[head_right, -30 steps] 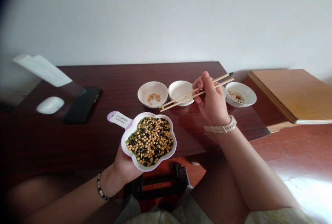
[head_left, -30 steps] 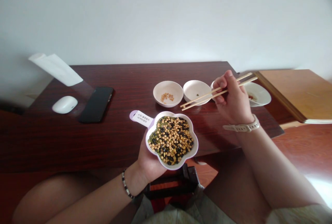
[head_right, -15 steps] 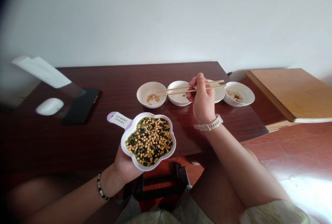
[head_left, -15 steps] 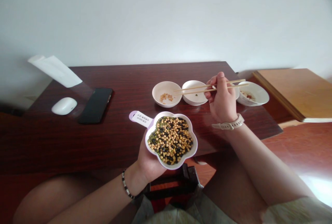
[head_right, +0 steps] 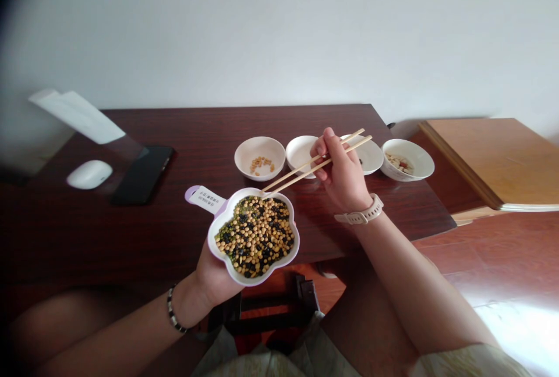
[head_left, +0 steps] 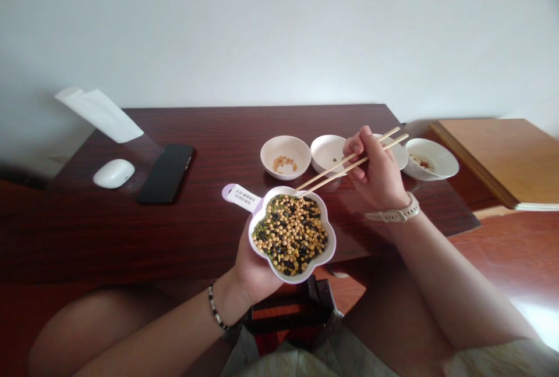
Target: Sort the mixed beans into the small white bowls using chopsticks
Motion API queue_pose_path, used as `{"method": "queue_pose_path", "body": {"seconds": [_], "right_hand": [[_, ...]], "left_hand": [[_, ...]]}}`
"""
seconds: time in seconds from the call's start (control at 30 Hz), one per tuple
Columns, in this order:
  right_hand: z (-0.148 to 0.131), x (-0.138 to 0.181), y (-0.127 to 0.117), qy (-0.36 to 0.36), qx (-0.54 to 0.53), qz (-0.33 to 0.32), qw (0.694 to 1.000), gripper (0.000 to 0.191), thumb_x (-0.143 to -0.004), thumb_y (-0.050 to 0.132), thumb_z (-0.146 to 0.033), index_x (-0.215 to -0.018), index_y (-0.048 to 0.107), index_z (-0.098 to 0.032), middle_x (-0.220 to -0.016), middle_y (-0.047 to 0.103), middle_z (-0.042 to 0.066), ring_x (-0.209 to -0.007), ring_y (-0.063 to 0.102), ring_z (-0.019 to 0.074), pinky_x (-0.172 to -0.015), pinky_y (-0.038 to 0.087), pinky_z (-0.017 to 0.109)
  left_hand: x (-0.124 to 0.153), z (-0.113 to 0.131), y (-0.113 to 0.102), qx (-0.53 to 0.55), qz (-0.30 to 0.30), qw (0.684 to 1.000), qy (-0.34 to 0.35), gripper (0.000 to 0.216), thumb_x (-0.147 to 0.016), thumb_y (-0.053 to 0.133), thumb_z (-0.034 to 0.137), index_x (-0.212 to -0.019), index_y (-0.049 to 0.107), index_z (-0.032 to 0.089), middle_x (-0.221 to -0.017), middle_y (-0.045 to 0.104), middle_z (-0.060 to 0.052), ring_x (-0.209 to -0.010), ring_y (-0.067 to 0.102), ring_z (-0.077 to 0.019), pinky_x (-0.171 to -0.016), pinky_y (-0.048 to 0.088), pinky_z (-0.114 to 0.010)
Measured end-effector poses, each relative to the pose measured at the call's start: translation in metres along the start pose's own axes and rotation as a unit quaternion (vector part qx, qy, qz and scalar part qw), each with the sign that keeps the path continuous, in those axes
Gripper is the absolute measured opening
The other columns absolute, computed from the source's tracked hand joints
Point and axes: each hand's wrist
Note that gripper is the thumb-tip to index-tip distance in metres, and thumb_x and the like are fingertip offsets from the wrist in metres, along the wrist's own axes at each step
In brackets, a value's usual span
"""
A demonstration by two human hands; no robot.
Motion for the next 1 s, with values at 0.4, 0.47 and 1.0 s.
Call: {"method": "queue_pose_path", "body": {"seconds": [0.4,0.47,1.0], "right_hand": [[0.01,0.018,0.017,0.003,0.064,-0.1,0.993,0.052,-0.103,0.065,-0.064,-0.076,0.055,-0.021,-0.067,0.05,-0.002,-0.046,0.041,0.0067,-0.043,0.022,0.027],[0.011,0.019,0.018,0.0,0.064,-0.09,0.994,0.054,-0.102,0.066,-0.066,-0.075,0.055,-0.021,-0.067,0.05,-0.002,-0.047,0.041,0.0069,-0.043,0.024,0.026],[0.005,0.016,0.017,0.021,0.016,-0.053,0.998,0.056,-0.095,0.074,-0.068,-0.074,0.051,-0.022,-0.068,0.046,-0.003,-0.045,0.035,0.0065,-0.04,0.02,0.026]], "left_hand": [[-0.002,0.001,-0.004,-0.004,-0.016,1.0,0.005,0.052,-0.091,0.049,0.053,-0.13,0.064,0.021,-0.142,0.06,-0.008,-0.133,0.055,-0.0312,-0.114,0.041,-0.048],[-0.002,0.001,-0.004,-0.001,-0.019,1.0,0.001,0.052,-0.091,0.05,0.053,-0.129,0.065,0.022,-0.142,0.06,-0.008,-0.135,0.054,-0.0317,-0.113,0.042,-0.048],[-0.002,0.001,0.0,0.003,-0.02,1.0,0.003,0.047,-0.091,0.05,0.051,-0.121,0.069,0.02,-0.141,0.062,-0.008,-0.136,0.053,-0.0324,-0.113,0.042,-0.049]]}}
Point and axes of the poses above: each hand's wrist, its own x-axis away from the middle knuckle, its own y-axis out of the palm, z = x × y
